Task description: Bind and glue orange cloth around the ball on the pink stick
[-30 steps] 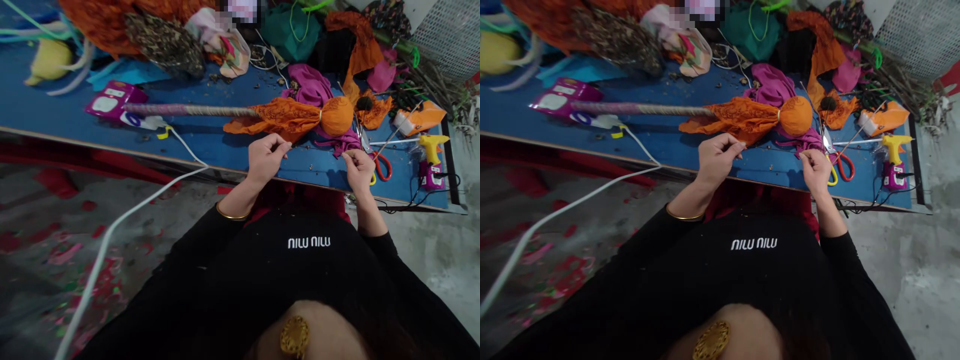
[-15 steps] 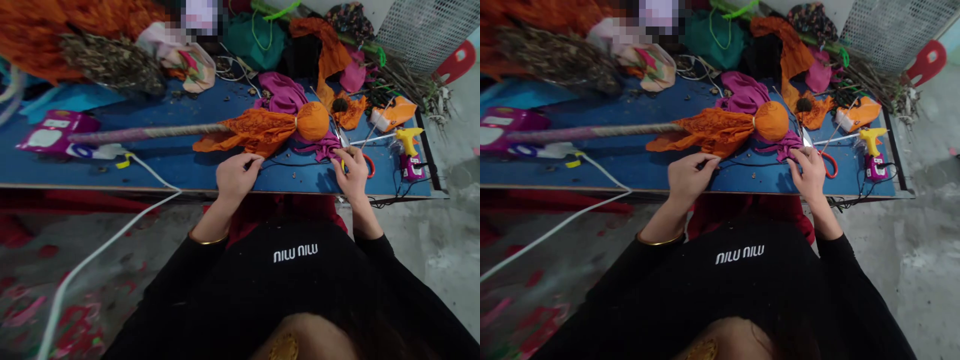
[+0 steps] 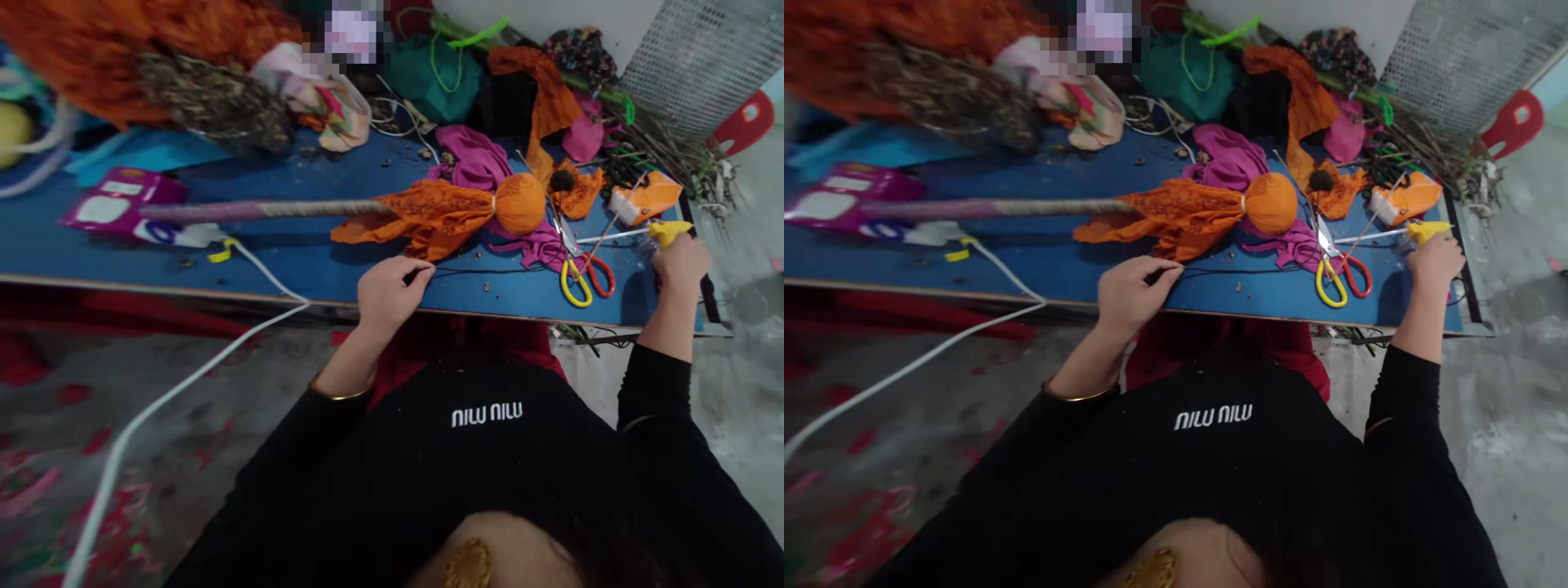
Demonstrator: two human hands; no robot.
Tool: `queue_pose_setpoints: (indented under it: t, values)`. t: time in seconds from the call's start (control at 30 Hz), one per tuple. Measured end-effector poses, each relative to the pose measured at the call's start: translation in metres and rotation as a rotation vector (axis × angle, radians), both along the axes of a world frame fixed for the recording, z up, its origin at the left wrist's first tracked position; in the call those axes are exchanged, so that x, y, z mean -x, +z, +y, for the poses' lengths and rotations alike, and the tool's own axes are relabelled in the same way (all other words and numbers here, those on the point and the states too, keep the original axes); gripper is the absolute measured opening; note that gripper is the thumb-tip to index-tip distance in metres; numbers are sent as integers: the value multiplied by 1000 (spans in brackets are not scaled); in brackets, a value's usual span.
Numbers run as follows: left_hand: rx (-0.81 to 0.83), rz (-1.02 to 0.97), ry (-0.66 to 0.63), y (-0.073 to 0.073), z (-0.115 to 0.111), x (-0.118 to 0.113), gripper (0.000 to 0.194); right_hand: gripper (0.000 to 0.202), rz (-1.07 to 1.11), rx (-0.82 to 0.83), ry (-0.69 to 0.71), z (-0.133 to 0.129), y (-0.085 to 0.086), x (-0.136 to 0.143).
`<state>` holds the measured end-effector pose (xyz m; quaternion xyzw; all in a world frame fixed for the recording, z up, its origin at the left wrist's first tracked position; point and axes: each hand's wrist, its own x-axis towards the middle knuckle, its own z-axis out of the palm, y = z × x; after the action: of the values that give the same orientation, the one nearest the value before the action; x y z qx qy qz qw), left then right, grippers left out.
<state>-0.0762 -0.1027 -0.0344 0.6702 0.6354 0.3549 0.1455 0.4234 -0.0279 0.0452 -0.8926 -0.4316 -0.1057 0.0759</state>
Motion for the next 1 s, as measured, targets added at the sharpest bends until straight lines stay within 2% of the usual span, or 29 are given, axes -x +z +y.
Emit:
queue_pose_setpoints:
  t: [0.27,0.43,0.53,0.67,0.77,0.9,1.0]
  values:
    - [3,4,-47,9,-1,1,24,67,14,-20,-54,10,-1,12]
    - [-108,7,-36,8,0,5,26,71,-6,-102,-91,4,6,16]
    - [-208,28,-18,13,5,3,23,75,-14,-144,-100,-4,11,12]
    - [-343,54,-20,29,27,-11,24,73,-20,-285,-90,-19,17,5]
    - [-355,96,-77,39,53,-28,22,74,-33,-384,-122,-32,20,2]
    - [-304,150,-199,40,85,-47,15,74,-23,-423,-88,-51,19,-4]
    - [-270,166,-238,36,104,-51,32,70,13,-537,-37,-61,12,-15]
